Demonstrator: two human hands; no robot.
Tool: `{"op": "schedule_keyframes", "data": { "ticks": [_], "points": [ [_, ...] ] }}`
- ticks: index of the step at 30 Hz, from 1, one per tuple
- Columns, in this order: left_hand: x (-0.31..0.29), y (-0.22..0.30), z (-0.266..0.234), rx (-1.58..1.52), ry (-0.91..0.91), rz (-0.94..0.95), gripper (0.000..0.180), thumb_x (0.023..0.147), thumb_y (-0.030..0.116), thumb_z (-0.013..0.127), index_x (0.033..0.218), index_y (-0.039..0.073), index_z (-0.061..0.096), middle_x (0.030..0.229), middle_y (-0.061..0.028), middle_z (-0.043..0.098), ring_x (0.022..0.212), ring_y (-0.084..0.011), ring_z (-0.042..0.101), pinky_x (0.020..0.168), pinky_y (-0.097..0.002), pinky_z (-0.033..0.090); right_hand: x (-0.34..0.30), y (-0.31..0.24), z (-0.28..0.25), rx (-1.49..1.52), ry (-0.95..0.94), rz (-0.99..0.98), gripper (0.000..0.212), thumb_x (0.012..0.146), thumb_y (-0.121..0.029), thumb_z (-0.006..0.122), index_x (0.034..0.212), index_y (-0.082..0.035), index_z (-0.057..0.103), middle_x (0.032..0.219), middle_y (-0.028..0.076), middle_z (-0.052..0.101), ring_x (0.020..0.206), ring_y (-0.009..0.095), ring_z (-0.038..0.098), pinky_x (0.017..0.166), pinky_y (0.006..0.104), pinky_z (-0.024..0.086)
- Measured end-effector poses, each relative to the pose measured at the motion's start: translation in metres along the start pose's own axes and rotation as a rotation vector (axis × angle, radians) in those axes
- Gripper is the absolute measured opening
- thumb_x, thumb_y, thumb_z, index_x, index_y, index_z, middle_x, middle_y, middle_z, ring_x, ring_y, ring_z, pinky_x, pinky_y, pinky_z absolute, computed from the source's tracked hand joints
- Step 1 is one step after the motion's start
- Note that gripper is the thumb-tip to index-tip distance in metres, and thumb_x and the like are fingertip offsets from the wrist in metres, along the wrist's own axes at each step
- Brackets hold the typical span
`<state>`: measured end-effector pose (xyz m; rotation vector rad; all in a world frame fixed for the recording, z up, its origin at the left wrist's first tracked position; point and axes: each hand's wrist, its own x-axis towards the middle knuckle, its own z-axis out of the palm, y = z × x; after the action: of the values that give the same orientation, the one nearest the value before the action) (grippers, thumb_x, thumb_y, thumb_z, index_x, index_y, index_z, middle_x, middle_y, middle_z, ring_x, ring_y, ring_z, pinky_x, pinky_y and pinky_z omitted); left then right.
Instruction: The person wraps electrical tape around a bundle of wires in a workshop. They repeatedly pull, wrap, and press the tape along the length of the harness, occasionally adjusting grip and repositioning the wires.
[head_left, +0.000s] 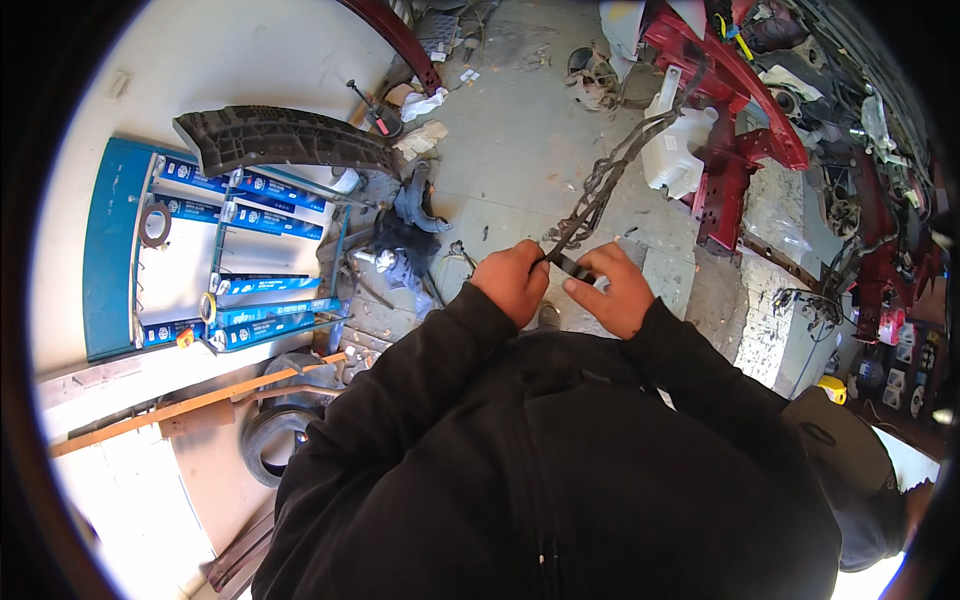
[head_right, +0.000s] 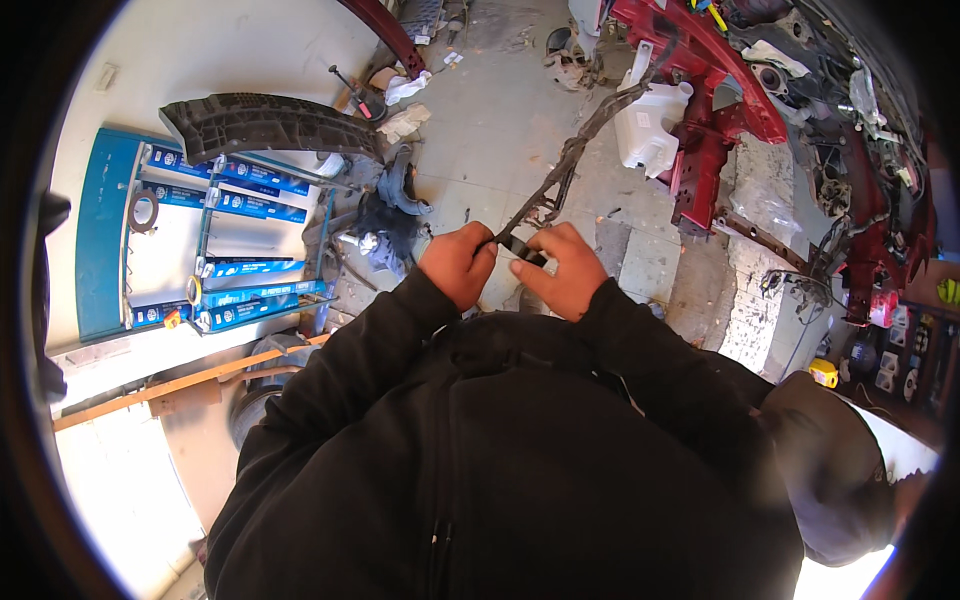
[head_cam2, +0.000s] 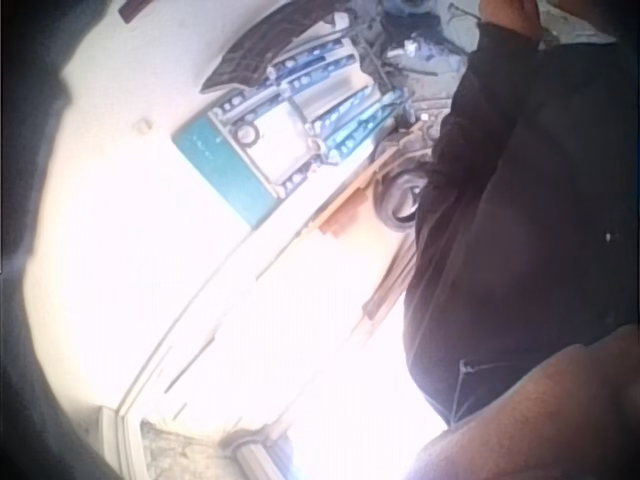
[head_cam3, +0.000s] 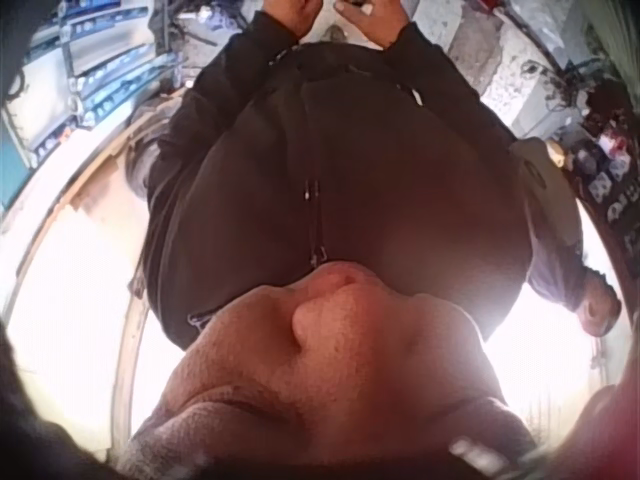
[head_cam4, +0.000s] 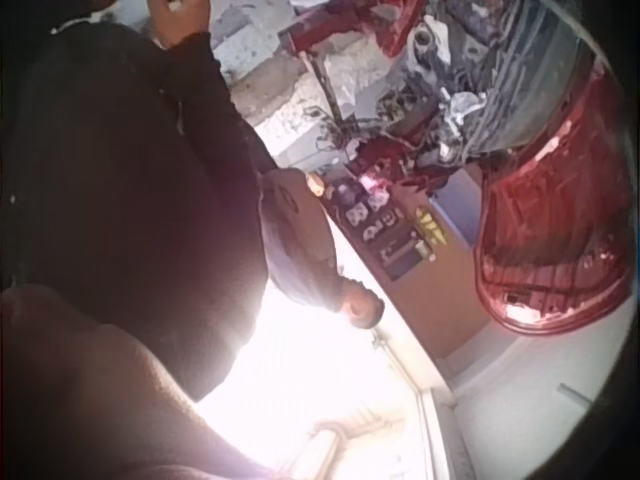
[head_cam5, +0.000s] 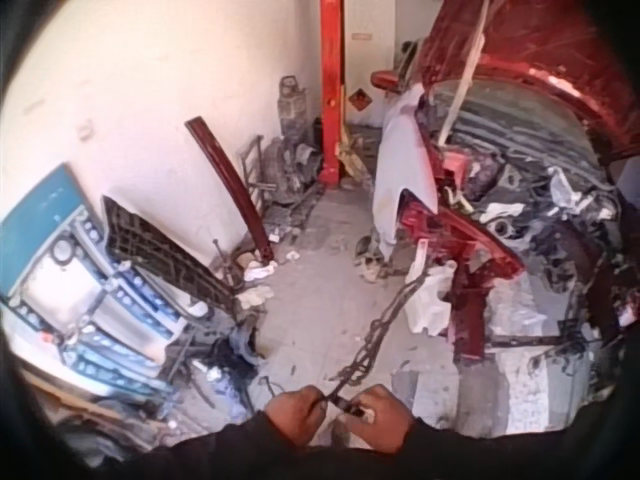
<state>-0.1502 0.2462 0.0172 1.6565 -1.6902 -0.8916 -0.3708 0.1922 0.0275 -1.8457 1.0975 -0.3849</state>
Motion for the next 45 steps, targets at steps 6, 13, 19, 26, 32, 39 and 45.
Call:
{"op": "schedule_keyframes", "data": {
  "ticks": [6, 13, 19, 26, 32, 39, 45],
  "points": [
    [0.004, -0.005, 0.009, 0.112, 0.052, 0.041, 0.017, 0.104, 0.017, 0.062, 0.103, 0.0, 0.065, 0.081, -0.0252, 0.068, 0.074, -0.0468, 0.066, 0.066, -0.0509, 0.052, 0.021, 0.018, 0.023, 0.416, -0.136, 0.261, 0.036, 0.107, -0.036, 0.063, 0.113, -0.002, 0.072, 0.106, 0.009, 0.068, 0.103, 0.025, 0.063, 0.085, 0.0394, 0.054],
    [-0.004, -0.013, 0.016, -0.471, 0.015, -0.107, 0.019, 0.106, 0.014, 0.056, 0.105, -0.001, 0.067, 0.082, -0.0109, 0.068, 0.076, -0.0208, 0.063, 0.072, -0.0363, 0.051, 0.021, 0.026, 0.03, 0.799, -0.231, 0.435, 0.041, 0.11, -0.034, 0.06, 0.138, -0.005, 0.062, 0.127, 0.007, 0.069, 0.122, 0.02, 0.065, 0.093, 0.0452, 0.06],
    [-0.002, -0.009, 0.007, -0.872, -0.105, -0.27, 0.021, 0.108, 0.019, 0.052, 0.102, 0.003, 0.065, 0.078, 0.0006, 0.057, 0.064, -0.0091, 0.048, 0.058, -0.0292, 0.041, 0.048, 0.035, 0.03, 0.931, -0.279, 0.206, 0.038, 0.112, -0.022, 0.063, 0.145, -0.004, 0.057, 0.132, 0.007, 0.067, 0.121, 0.024, 0.067, 0.095, 0.0463, 0.061],
    [-0.001, 0.005, -0.005, -1.158, -0.244, -0.62, 0.016, 0.106, 0.02, 0.054, 0.103, 0.007, 0.064, 0.07, 0.001, 0.05, 0.056, -0.0098, 0.04, 0.052, -0.0289, 0.035, 0.051, 0.018, 0.037, 1.365, -0.198, 0.088, 0.038, 0.101, 0.002, 0.063, 0.137, -0.004, 0.051, 0.137, 0.014, 0.067, 0.113, 0.022, 0.068, 0.1, 0.0386, 0.055],
    [0.003, -0.008, -0.001, -1.021, -0.109, -0.46, 0.023, 0.105, 0.013, 0.058, 0.123, 0.005, 0.07, 0.075, 0.0018, 0.055, 0.06, -0.0088, 0.045, 0.055, -0.0284, 0.038, 0.037, 0.009, 0.009, 0.982, -0.063, 0.225, 0.035, 0.094, 0.001, 0.065, 0.128, -0.004, 0.057, 0.135, 0.011, 0.065, 0.111, 0.021, 0.067, 0.099, 0.0365, 0.053],
    [0.002, -0.001, 0.012, -0.426, 0.007, -0.09, 0.023, 0.103, 0.012, 0.063, 0.121, -0.001, 0.07, 0.081, -0.0082, 0.069, 0.074, -0.0195, 0.065, 0.071, -0.0358, 0.054, 0.028, -0.013, -0.009, 0.168, 0.169, -0.149, 0.03, 0.09, -0.016, 0.079, 0.111, 0.001, 0.064, 0.107, 0.01, 0.057, 0.094, 0.023, 0.06, 0.079, 0.0358, 0.052],
    [0.011, -0.005, 0.005, -0.179, 0.071, 0.028, 0.018, 0.103, 0.016, 0.066, 0.106, -0.001, 0.069, 0.077, -0.0175, 0.067, 0.068, -0.0289, 0.064, 0.065, -0.0389, 0.051, 0.017, 0.008, -0.007, 0.076, 0.119, -0.035, 0.025, 0.091, -0.015, 0.082, 0.104, 0.001, 0.067, 0.107, 0.009, 0.054, 0.097, 0.023, 0.06, 0.08, 0.0331, 0.052]
  ]
}}
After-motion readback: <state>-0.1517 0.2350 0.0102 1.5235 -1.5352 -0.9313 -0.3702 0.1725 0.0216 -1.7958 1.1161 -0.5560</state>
